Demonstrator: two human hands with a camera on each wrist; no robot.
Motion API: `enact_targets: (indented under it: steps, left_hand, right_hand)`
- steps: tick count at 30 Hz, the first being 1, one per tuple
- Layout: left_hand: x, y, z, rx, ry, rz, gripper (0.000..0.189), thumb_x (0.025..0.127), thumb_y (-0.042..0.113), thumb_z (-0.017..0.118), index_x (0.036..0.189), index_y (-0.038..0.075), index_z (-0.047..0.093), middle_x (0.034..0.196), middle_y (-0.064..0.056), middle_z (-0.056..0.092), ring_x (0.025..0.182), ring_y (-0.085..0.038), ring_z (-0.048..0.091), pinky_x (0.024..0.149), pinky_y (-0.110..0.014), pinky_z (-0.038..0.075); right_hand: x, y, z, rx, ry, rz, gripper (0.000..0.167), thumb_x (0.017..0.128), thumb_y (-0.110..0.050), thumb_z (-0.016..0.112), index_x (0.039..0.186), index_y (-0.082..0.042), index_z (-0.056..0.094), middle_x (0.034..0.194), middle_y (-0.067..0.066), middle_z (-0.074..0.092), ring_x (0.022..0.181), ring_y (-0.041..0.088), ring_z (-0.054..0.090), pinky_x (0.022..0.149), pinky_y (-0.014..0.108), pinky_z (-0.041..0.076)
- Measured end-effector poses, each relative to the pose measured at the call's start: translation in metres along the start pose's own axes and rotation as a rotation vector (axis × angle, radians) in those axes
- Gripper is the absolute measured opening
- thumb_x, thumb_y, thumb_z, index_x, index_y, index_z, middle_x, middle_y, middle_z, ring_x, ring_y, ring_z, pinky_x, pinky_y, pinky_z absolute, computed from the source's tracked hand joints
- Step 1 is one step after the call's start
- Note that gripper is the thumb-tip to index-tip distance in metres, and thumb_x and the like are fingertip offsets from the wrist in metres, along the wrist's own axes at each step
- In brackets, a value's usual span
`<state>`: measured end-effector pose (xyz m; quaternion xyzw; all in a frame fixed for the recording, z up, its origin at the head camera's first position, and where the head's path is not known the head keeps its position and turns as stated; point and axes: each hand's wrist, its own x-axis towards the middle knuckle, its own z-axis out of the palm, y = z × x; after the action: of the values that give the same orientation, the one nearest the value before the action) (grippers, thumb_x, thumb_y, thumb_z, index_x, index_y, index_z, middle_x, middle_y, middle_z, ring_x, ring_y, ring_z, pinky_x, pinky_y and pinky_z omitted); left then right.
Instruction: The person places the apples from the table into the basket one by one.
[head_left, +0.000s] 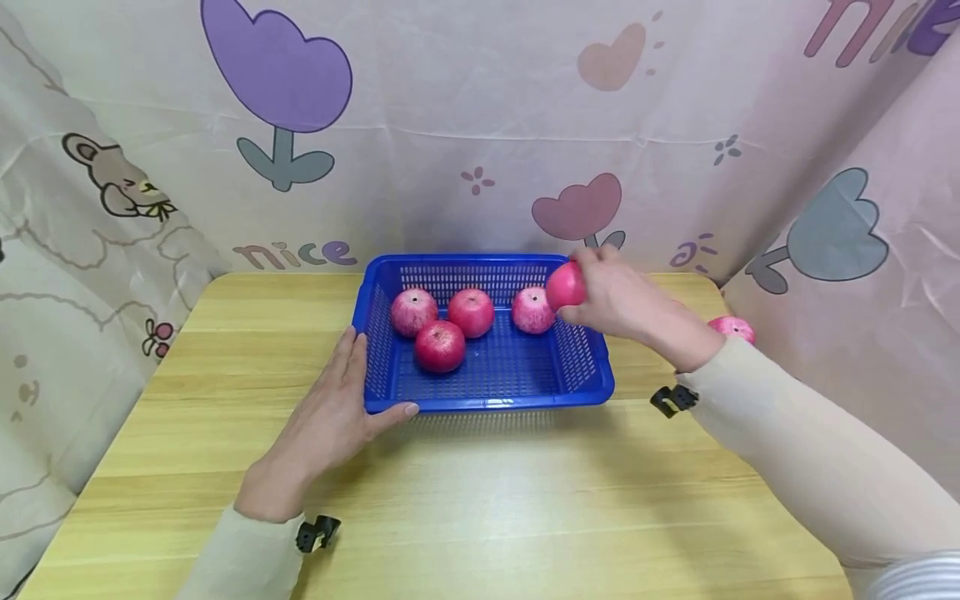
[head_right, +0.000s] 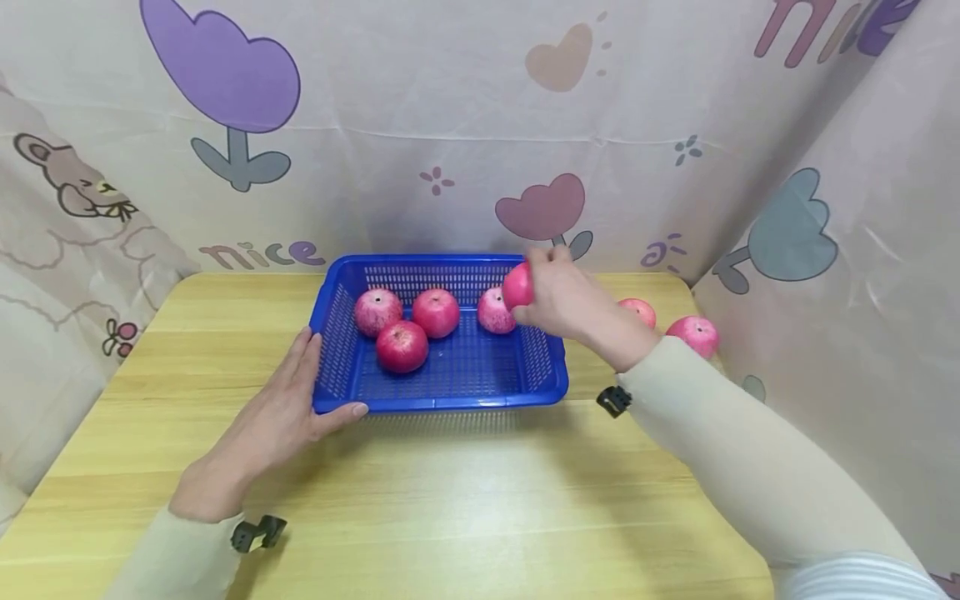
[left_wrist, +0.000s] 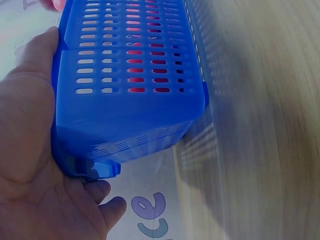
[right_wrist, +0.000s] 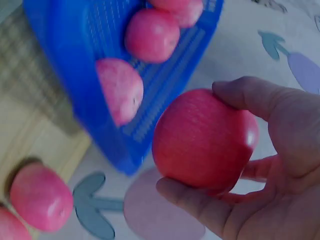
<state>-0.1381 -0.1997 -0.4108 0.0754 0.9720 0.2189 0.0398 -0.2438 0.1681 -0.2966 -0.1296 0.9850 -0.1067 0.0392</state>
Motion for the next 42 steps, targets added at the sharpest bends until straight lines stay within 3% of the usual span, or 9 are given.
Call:
enact_targets:
  steps: [5,12,19,28,42]
  left_hand:
    - [0.0,0.001,0.0,-0.003,0.017,0.013,0.135,0.085,0.09,0.053,0.168,0.001,-0.004,0.177,-0.017,-0.015,0.161,-0.049,0.01,0.125,-0.067,0.023]
    - [-0.002,0.0,0.001,-0.001,0.01,0.001,0.136,0.084,0.091,0.054,0.168,0.002,-0.004,0.177,-0.016,-0.015,0.162,-0.048,0.009,0.125,-0.067,0.023]
    - [-0.004,0.0,0.0,-0.004,0.014,-0.003,0.134,0.086,0.087,0.058,0.168,0.002,-0.005,0.177,-0.016,-0.015,0.161,-0.049,0.011,0.125,-0.067,0.023]
    - [-0.004,0.003,-0.001,-0.007,0.016,0.005,0.129,0.09,0.076,0.066,0.168,0.001,-0.003,0.177,-0.019,-0.013,0.16,-0.05,0.013,0.125,-0.066,0.024]
    - [-0.004,0.004,-0.002,-0.011,0.01,0.001,0.133,0.086,0.085,0.059,0.168,0.001,-0.004,0.177,-0.018,-0.012,0.161,-0.049,0.013,0.125,-0.066,0.024]
  right_hand:
    - [0.013,-0.018,0.018,-0.054,-0.033,-0.106,0.085,0.087,-0.036,0.082,0.154,-0.002,0.043,0.14,0.029,0.05,0.11,0.042,0.067,0.092,0.059,0.061]
    - [0.027,-0.033,0.043,-0.125,-0.09,-0.221,0.088,0.085,-0.038,0.085,0.15,0.004,0.043,0.145,0.027,0.054,0.129,0.042,0.061,0.105,0.059,0.055]
    - [0.031,-0.044,0.068,-0.203,-0.153,-0.309,0.079,0.083,-0.037,0.088,0.142,0.001,0.052,0.134,0.021,0.062,0.126,0.036,0.061,0.107,0.053,0.055]
    - [0.038,-0.047,0.087,-0.262,-0.196,-0.317,0.072,0.083,-0.039,0.088,0.135,-0.002,0.055,0.127,0.017,0.065,0.118,0.038,0.062,0.104,0.051,0.056]
    - [0.042,-0.039,0.099,-0.238,-0.16,-0.353,0.069,0.082,-0.041,0.091,0.132,-0.006,0.058,0.131,0.012,0.068,0.124,0.037,0.06,0.112,0.05,0.049]
